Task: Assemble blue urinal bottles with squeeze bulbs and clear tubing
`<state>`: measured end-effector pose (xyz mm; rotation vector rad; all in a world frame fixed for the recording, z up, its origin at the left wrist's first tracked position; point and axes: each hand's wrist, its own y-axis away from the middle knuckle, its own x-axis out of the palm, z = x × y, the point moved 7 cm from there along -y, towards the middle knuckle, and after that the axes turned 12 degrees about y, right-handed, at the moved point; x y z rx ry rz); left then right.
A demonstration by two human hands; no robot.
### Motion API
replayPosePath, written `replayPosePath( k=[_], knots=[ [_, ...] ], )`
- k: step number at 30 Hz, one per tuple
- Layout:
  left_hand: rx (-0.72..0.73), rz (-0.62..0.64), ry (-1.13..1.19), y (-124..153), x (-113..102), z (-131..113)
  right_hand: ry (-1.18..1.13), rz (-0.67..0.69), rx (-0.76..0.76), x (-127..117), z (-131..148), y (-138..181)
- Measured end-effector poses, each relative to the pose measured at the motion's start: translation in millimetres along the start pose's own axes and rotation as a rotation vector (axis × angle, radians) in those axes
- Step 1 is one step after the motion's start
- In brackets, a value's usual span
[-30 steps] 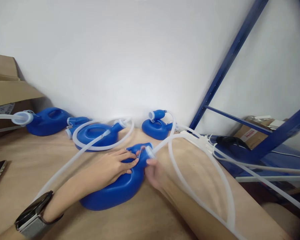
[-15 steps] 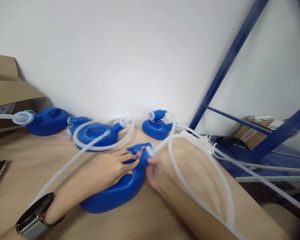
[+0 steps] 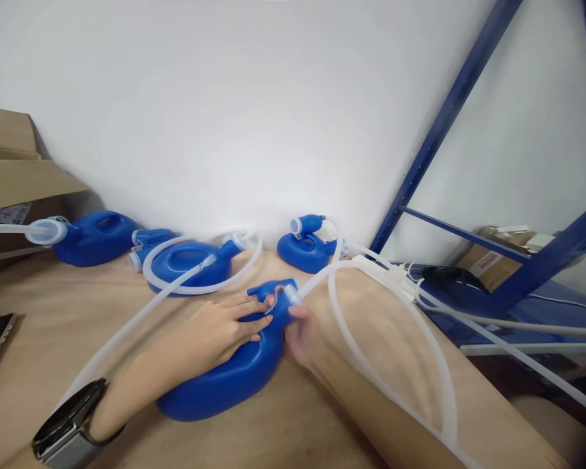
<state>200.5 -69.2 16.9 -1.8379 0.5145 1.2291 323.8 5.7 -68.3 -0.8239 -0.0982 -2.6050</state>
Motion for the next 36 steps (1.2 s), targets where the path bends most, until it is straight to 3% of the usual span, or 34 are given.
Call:
replayPosePath(
  k=[6,12,21,33,36],
  knots=[
    [0.107,-0.098,0.011,2.3,3.6,-2.6,0.001,0.0,-0.04,-3.5,-0.4,-1.7],
    [0.181,-0.082,-0.073,3.6,4.5,-7.8,0.045,-0.058,-0.155,-9.3,-1.2,1.7],
    [0.193,-0.006,-0.031,2.4,3.6,-10.8,0.076,-0.198,-0.131,-7.7,2.9,9.7],
    [0.223,-0.028,-0.156,-2.2,5.3,-18.5,0.037,-0.131,-0.121,-3.8,5.0,9.9],
    [0.2,0.016,-0.143,-3.6,5.2,-19.1,0.023,-0.129,-0.108,-3.8,4.4,9.8]
  ],
)
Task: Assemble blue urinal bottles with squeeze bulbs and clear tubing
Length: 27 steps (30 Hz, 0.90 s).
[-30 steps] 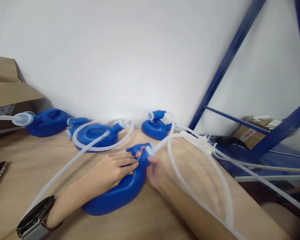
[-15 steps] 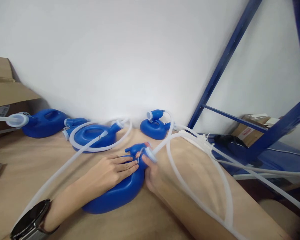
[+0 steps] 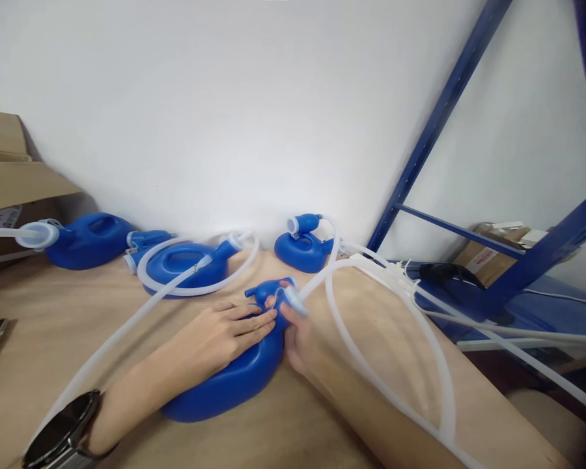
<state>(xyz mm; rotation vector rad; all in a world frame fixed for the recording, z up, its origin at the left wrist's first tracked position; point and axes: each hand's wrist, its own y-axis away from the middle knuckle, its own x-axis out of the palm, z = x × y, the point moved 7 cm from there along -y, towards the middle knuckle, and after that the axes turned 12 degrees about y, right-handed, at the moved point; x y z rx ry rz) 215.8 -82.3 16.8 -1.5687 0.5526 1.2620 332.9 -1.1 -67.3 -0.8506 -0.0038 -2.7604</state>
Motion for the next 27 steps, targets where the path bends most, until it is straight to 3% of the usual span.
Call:
replayPosePath(
  k=[4,7,14,21,27],
  knots=[
    [-0.026,0.121,0.018,-3.0,0.6,0.2,0.009,0.009,0.022,-1.4,-3.4,-0.3],
    [-0.021,0.133,0.043,-4.7,-0.9,-0.6,0.029,-0.019,-0.006,-5.1,-3.7,-1.0],
    [0.004,0.071,0.039,-0.5,-1.3,-4.0,-0.002,0.014,0.053,-2.7,-6.9,-0.4],
    [-0.038,-0.123,-0.019,2.5,-11.9,-3.7,-0.02,-0.007,0.02,-2.2,-2.4,-0.2],
    [0.017,-0.118,0.038,1.6,-9.7,-4.6,-0.005,0.008,0.015,-2.4,-2.7,-2.9]
  ],
)
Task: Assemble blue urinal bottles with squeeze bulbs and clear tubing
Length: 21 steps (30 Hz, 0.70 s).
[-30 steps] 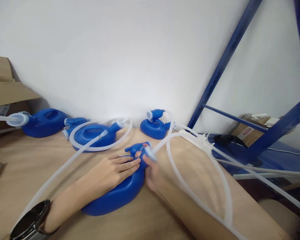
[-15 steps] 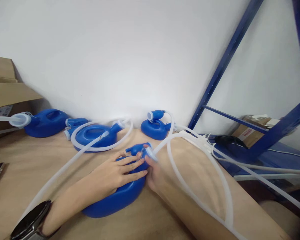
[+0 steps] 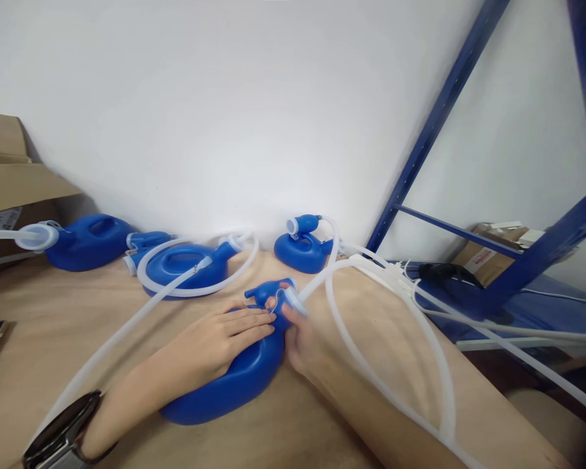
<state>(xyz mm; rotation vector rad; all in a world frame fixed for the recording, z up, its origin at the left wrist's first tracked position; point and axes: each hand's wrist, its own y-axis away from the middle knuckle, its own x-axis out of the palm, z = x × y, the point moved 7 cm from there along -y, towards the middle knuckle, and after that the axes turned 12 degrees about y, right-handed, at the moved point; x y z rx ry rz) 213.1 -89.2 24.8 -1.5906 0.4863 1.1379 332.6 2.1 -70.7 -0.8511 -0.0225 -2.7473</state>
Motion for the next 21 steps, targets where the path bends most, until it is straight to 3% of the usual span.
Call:
replayPosePath(
  k=[7,21],
  knots=[
    [0.013,0.029,0.077,6.4,2.8,3.8,0.014,-0.028,0.006,-3.6,-3.4,-1.6],
    [0.068,0.137,0.01,-2.6,8.9,-5.2,0.022,-0.021,-0.013,-0.8,0.3,-0.1]
  ],
)
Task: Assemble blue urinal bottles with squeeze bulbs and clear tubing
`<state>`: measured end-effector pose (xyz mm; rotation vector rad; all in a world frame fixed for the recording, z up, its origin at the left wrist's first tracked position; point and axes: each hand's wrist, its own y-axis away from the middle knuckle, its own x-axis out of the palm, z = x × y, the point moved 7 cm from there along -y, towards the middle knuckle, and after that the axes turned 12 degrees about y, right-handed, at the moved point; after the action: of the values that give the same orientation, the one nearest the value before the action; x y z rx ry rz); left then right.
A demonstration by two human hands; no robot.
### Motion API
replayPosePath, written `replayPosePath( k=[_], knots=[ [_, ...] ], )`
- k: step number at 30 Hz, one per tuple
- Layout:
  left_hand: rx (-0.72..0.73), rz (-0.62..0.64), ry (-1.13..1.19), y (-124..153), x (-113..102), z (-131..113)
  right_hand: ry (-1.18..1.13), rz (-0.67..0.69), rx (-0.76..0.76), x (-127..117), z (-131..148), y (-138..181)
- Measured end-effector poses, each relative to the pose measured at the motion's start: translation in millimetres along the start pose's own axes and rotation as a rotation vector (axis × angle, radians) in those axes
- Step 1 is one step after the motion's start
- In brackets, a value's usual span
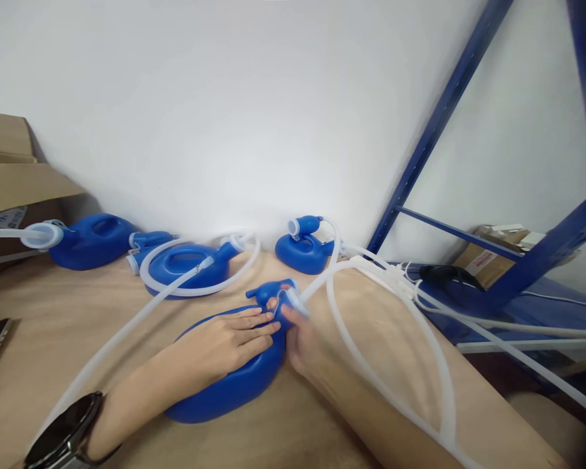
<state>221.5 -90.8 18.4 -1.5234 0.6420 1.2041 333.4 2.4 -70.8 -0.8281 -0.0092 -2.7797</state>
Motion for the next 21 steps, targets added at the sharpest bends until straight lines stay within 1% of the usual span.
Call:
replayPosePath(
  k=[4,8,11,21],
  knots=[
    [0.01,-0.006,-0.051,-1.2,2.5,-2.5,-0.001,-0.005,-0.008,-0.8,-0.5,0.6],
    [0.04,-0.047,-0.113,-0.5,6.9,-5.0,-0.006,-0.024,-0.003,-3.5,-4.7,0.5],
    [0.028,-0.046,-0.137,-0.6,9.1,-4.0,0.006,-0.028,-0.008,-4.2,-6.2,0.1],
    [-0.016,-0.013,-0.061,-7.5,1.5,-4.8,0.031,-0.004,0.03,-1.2,-4.3,1.5]
  ],
)
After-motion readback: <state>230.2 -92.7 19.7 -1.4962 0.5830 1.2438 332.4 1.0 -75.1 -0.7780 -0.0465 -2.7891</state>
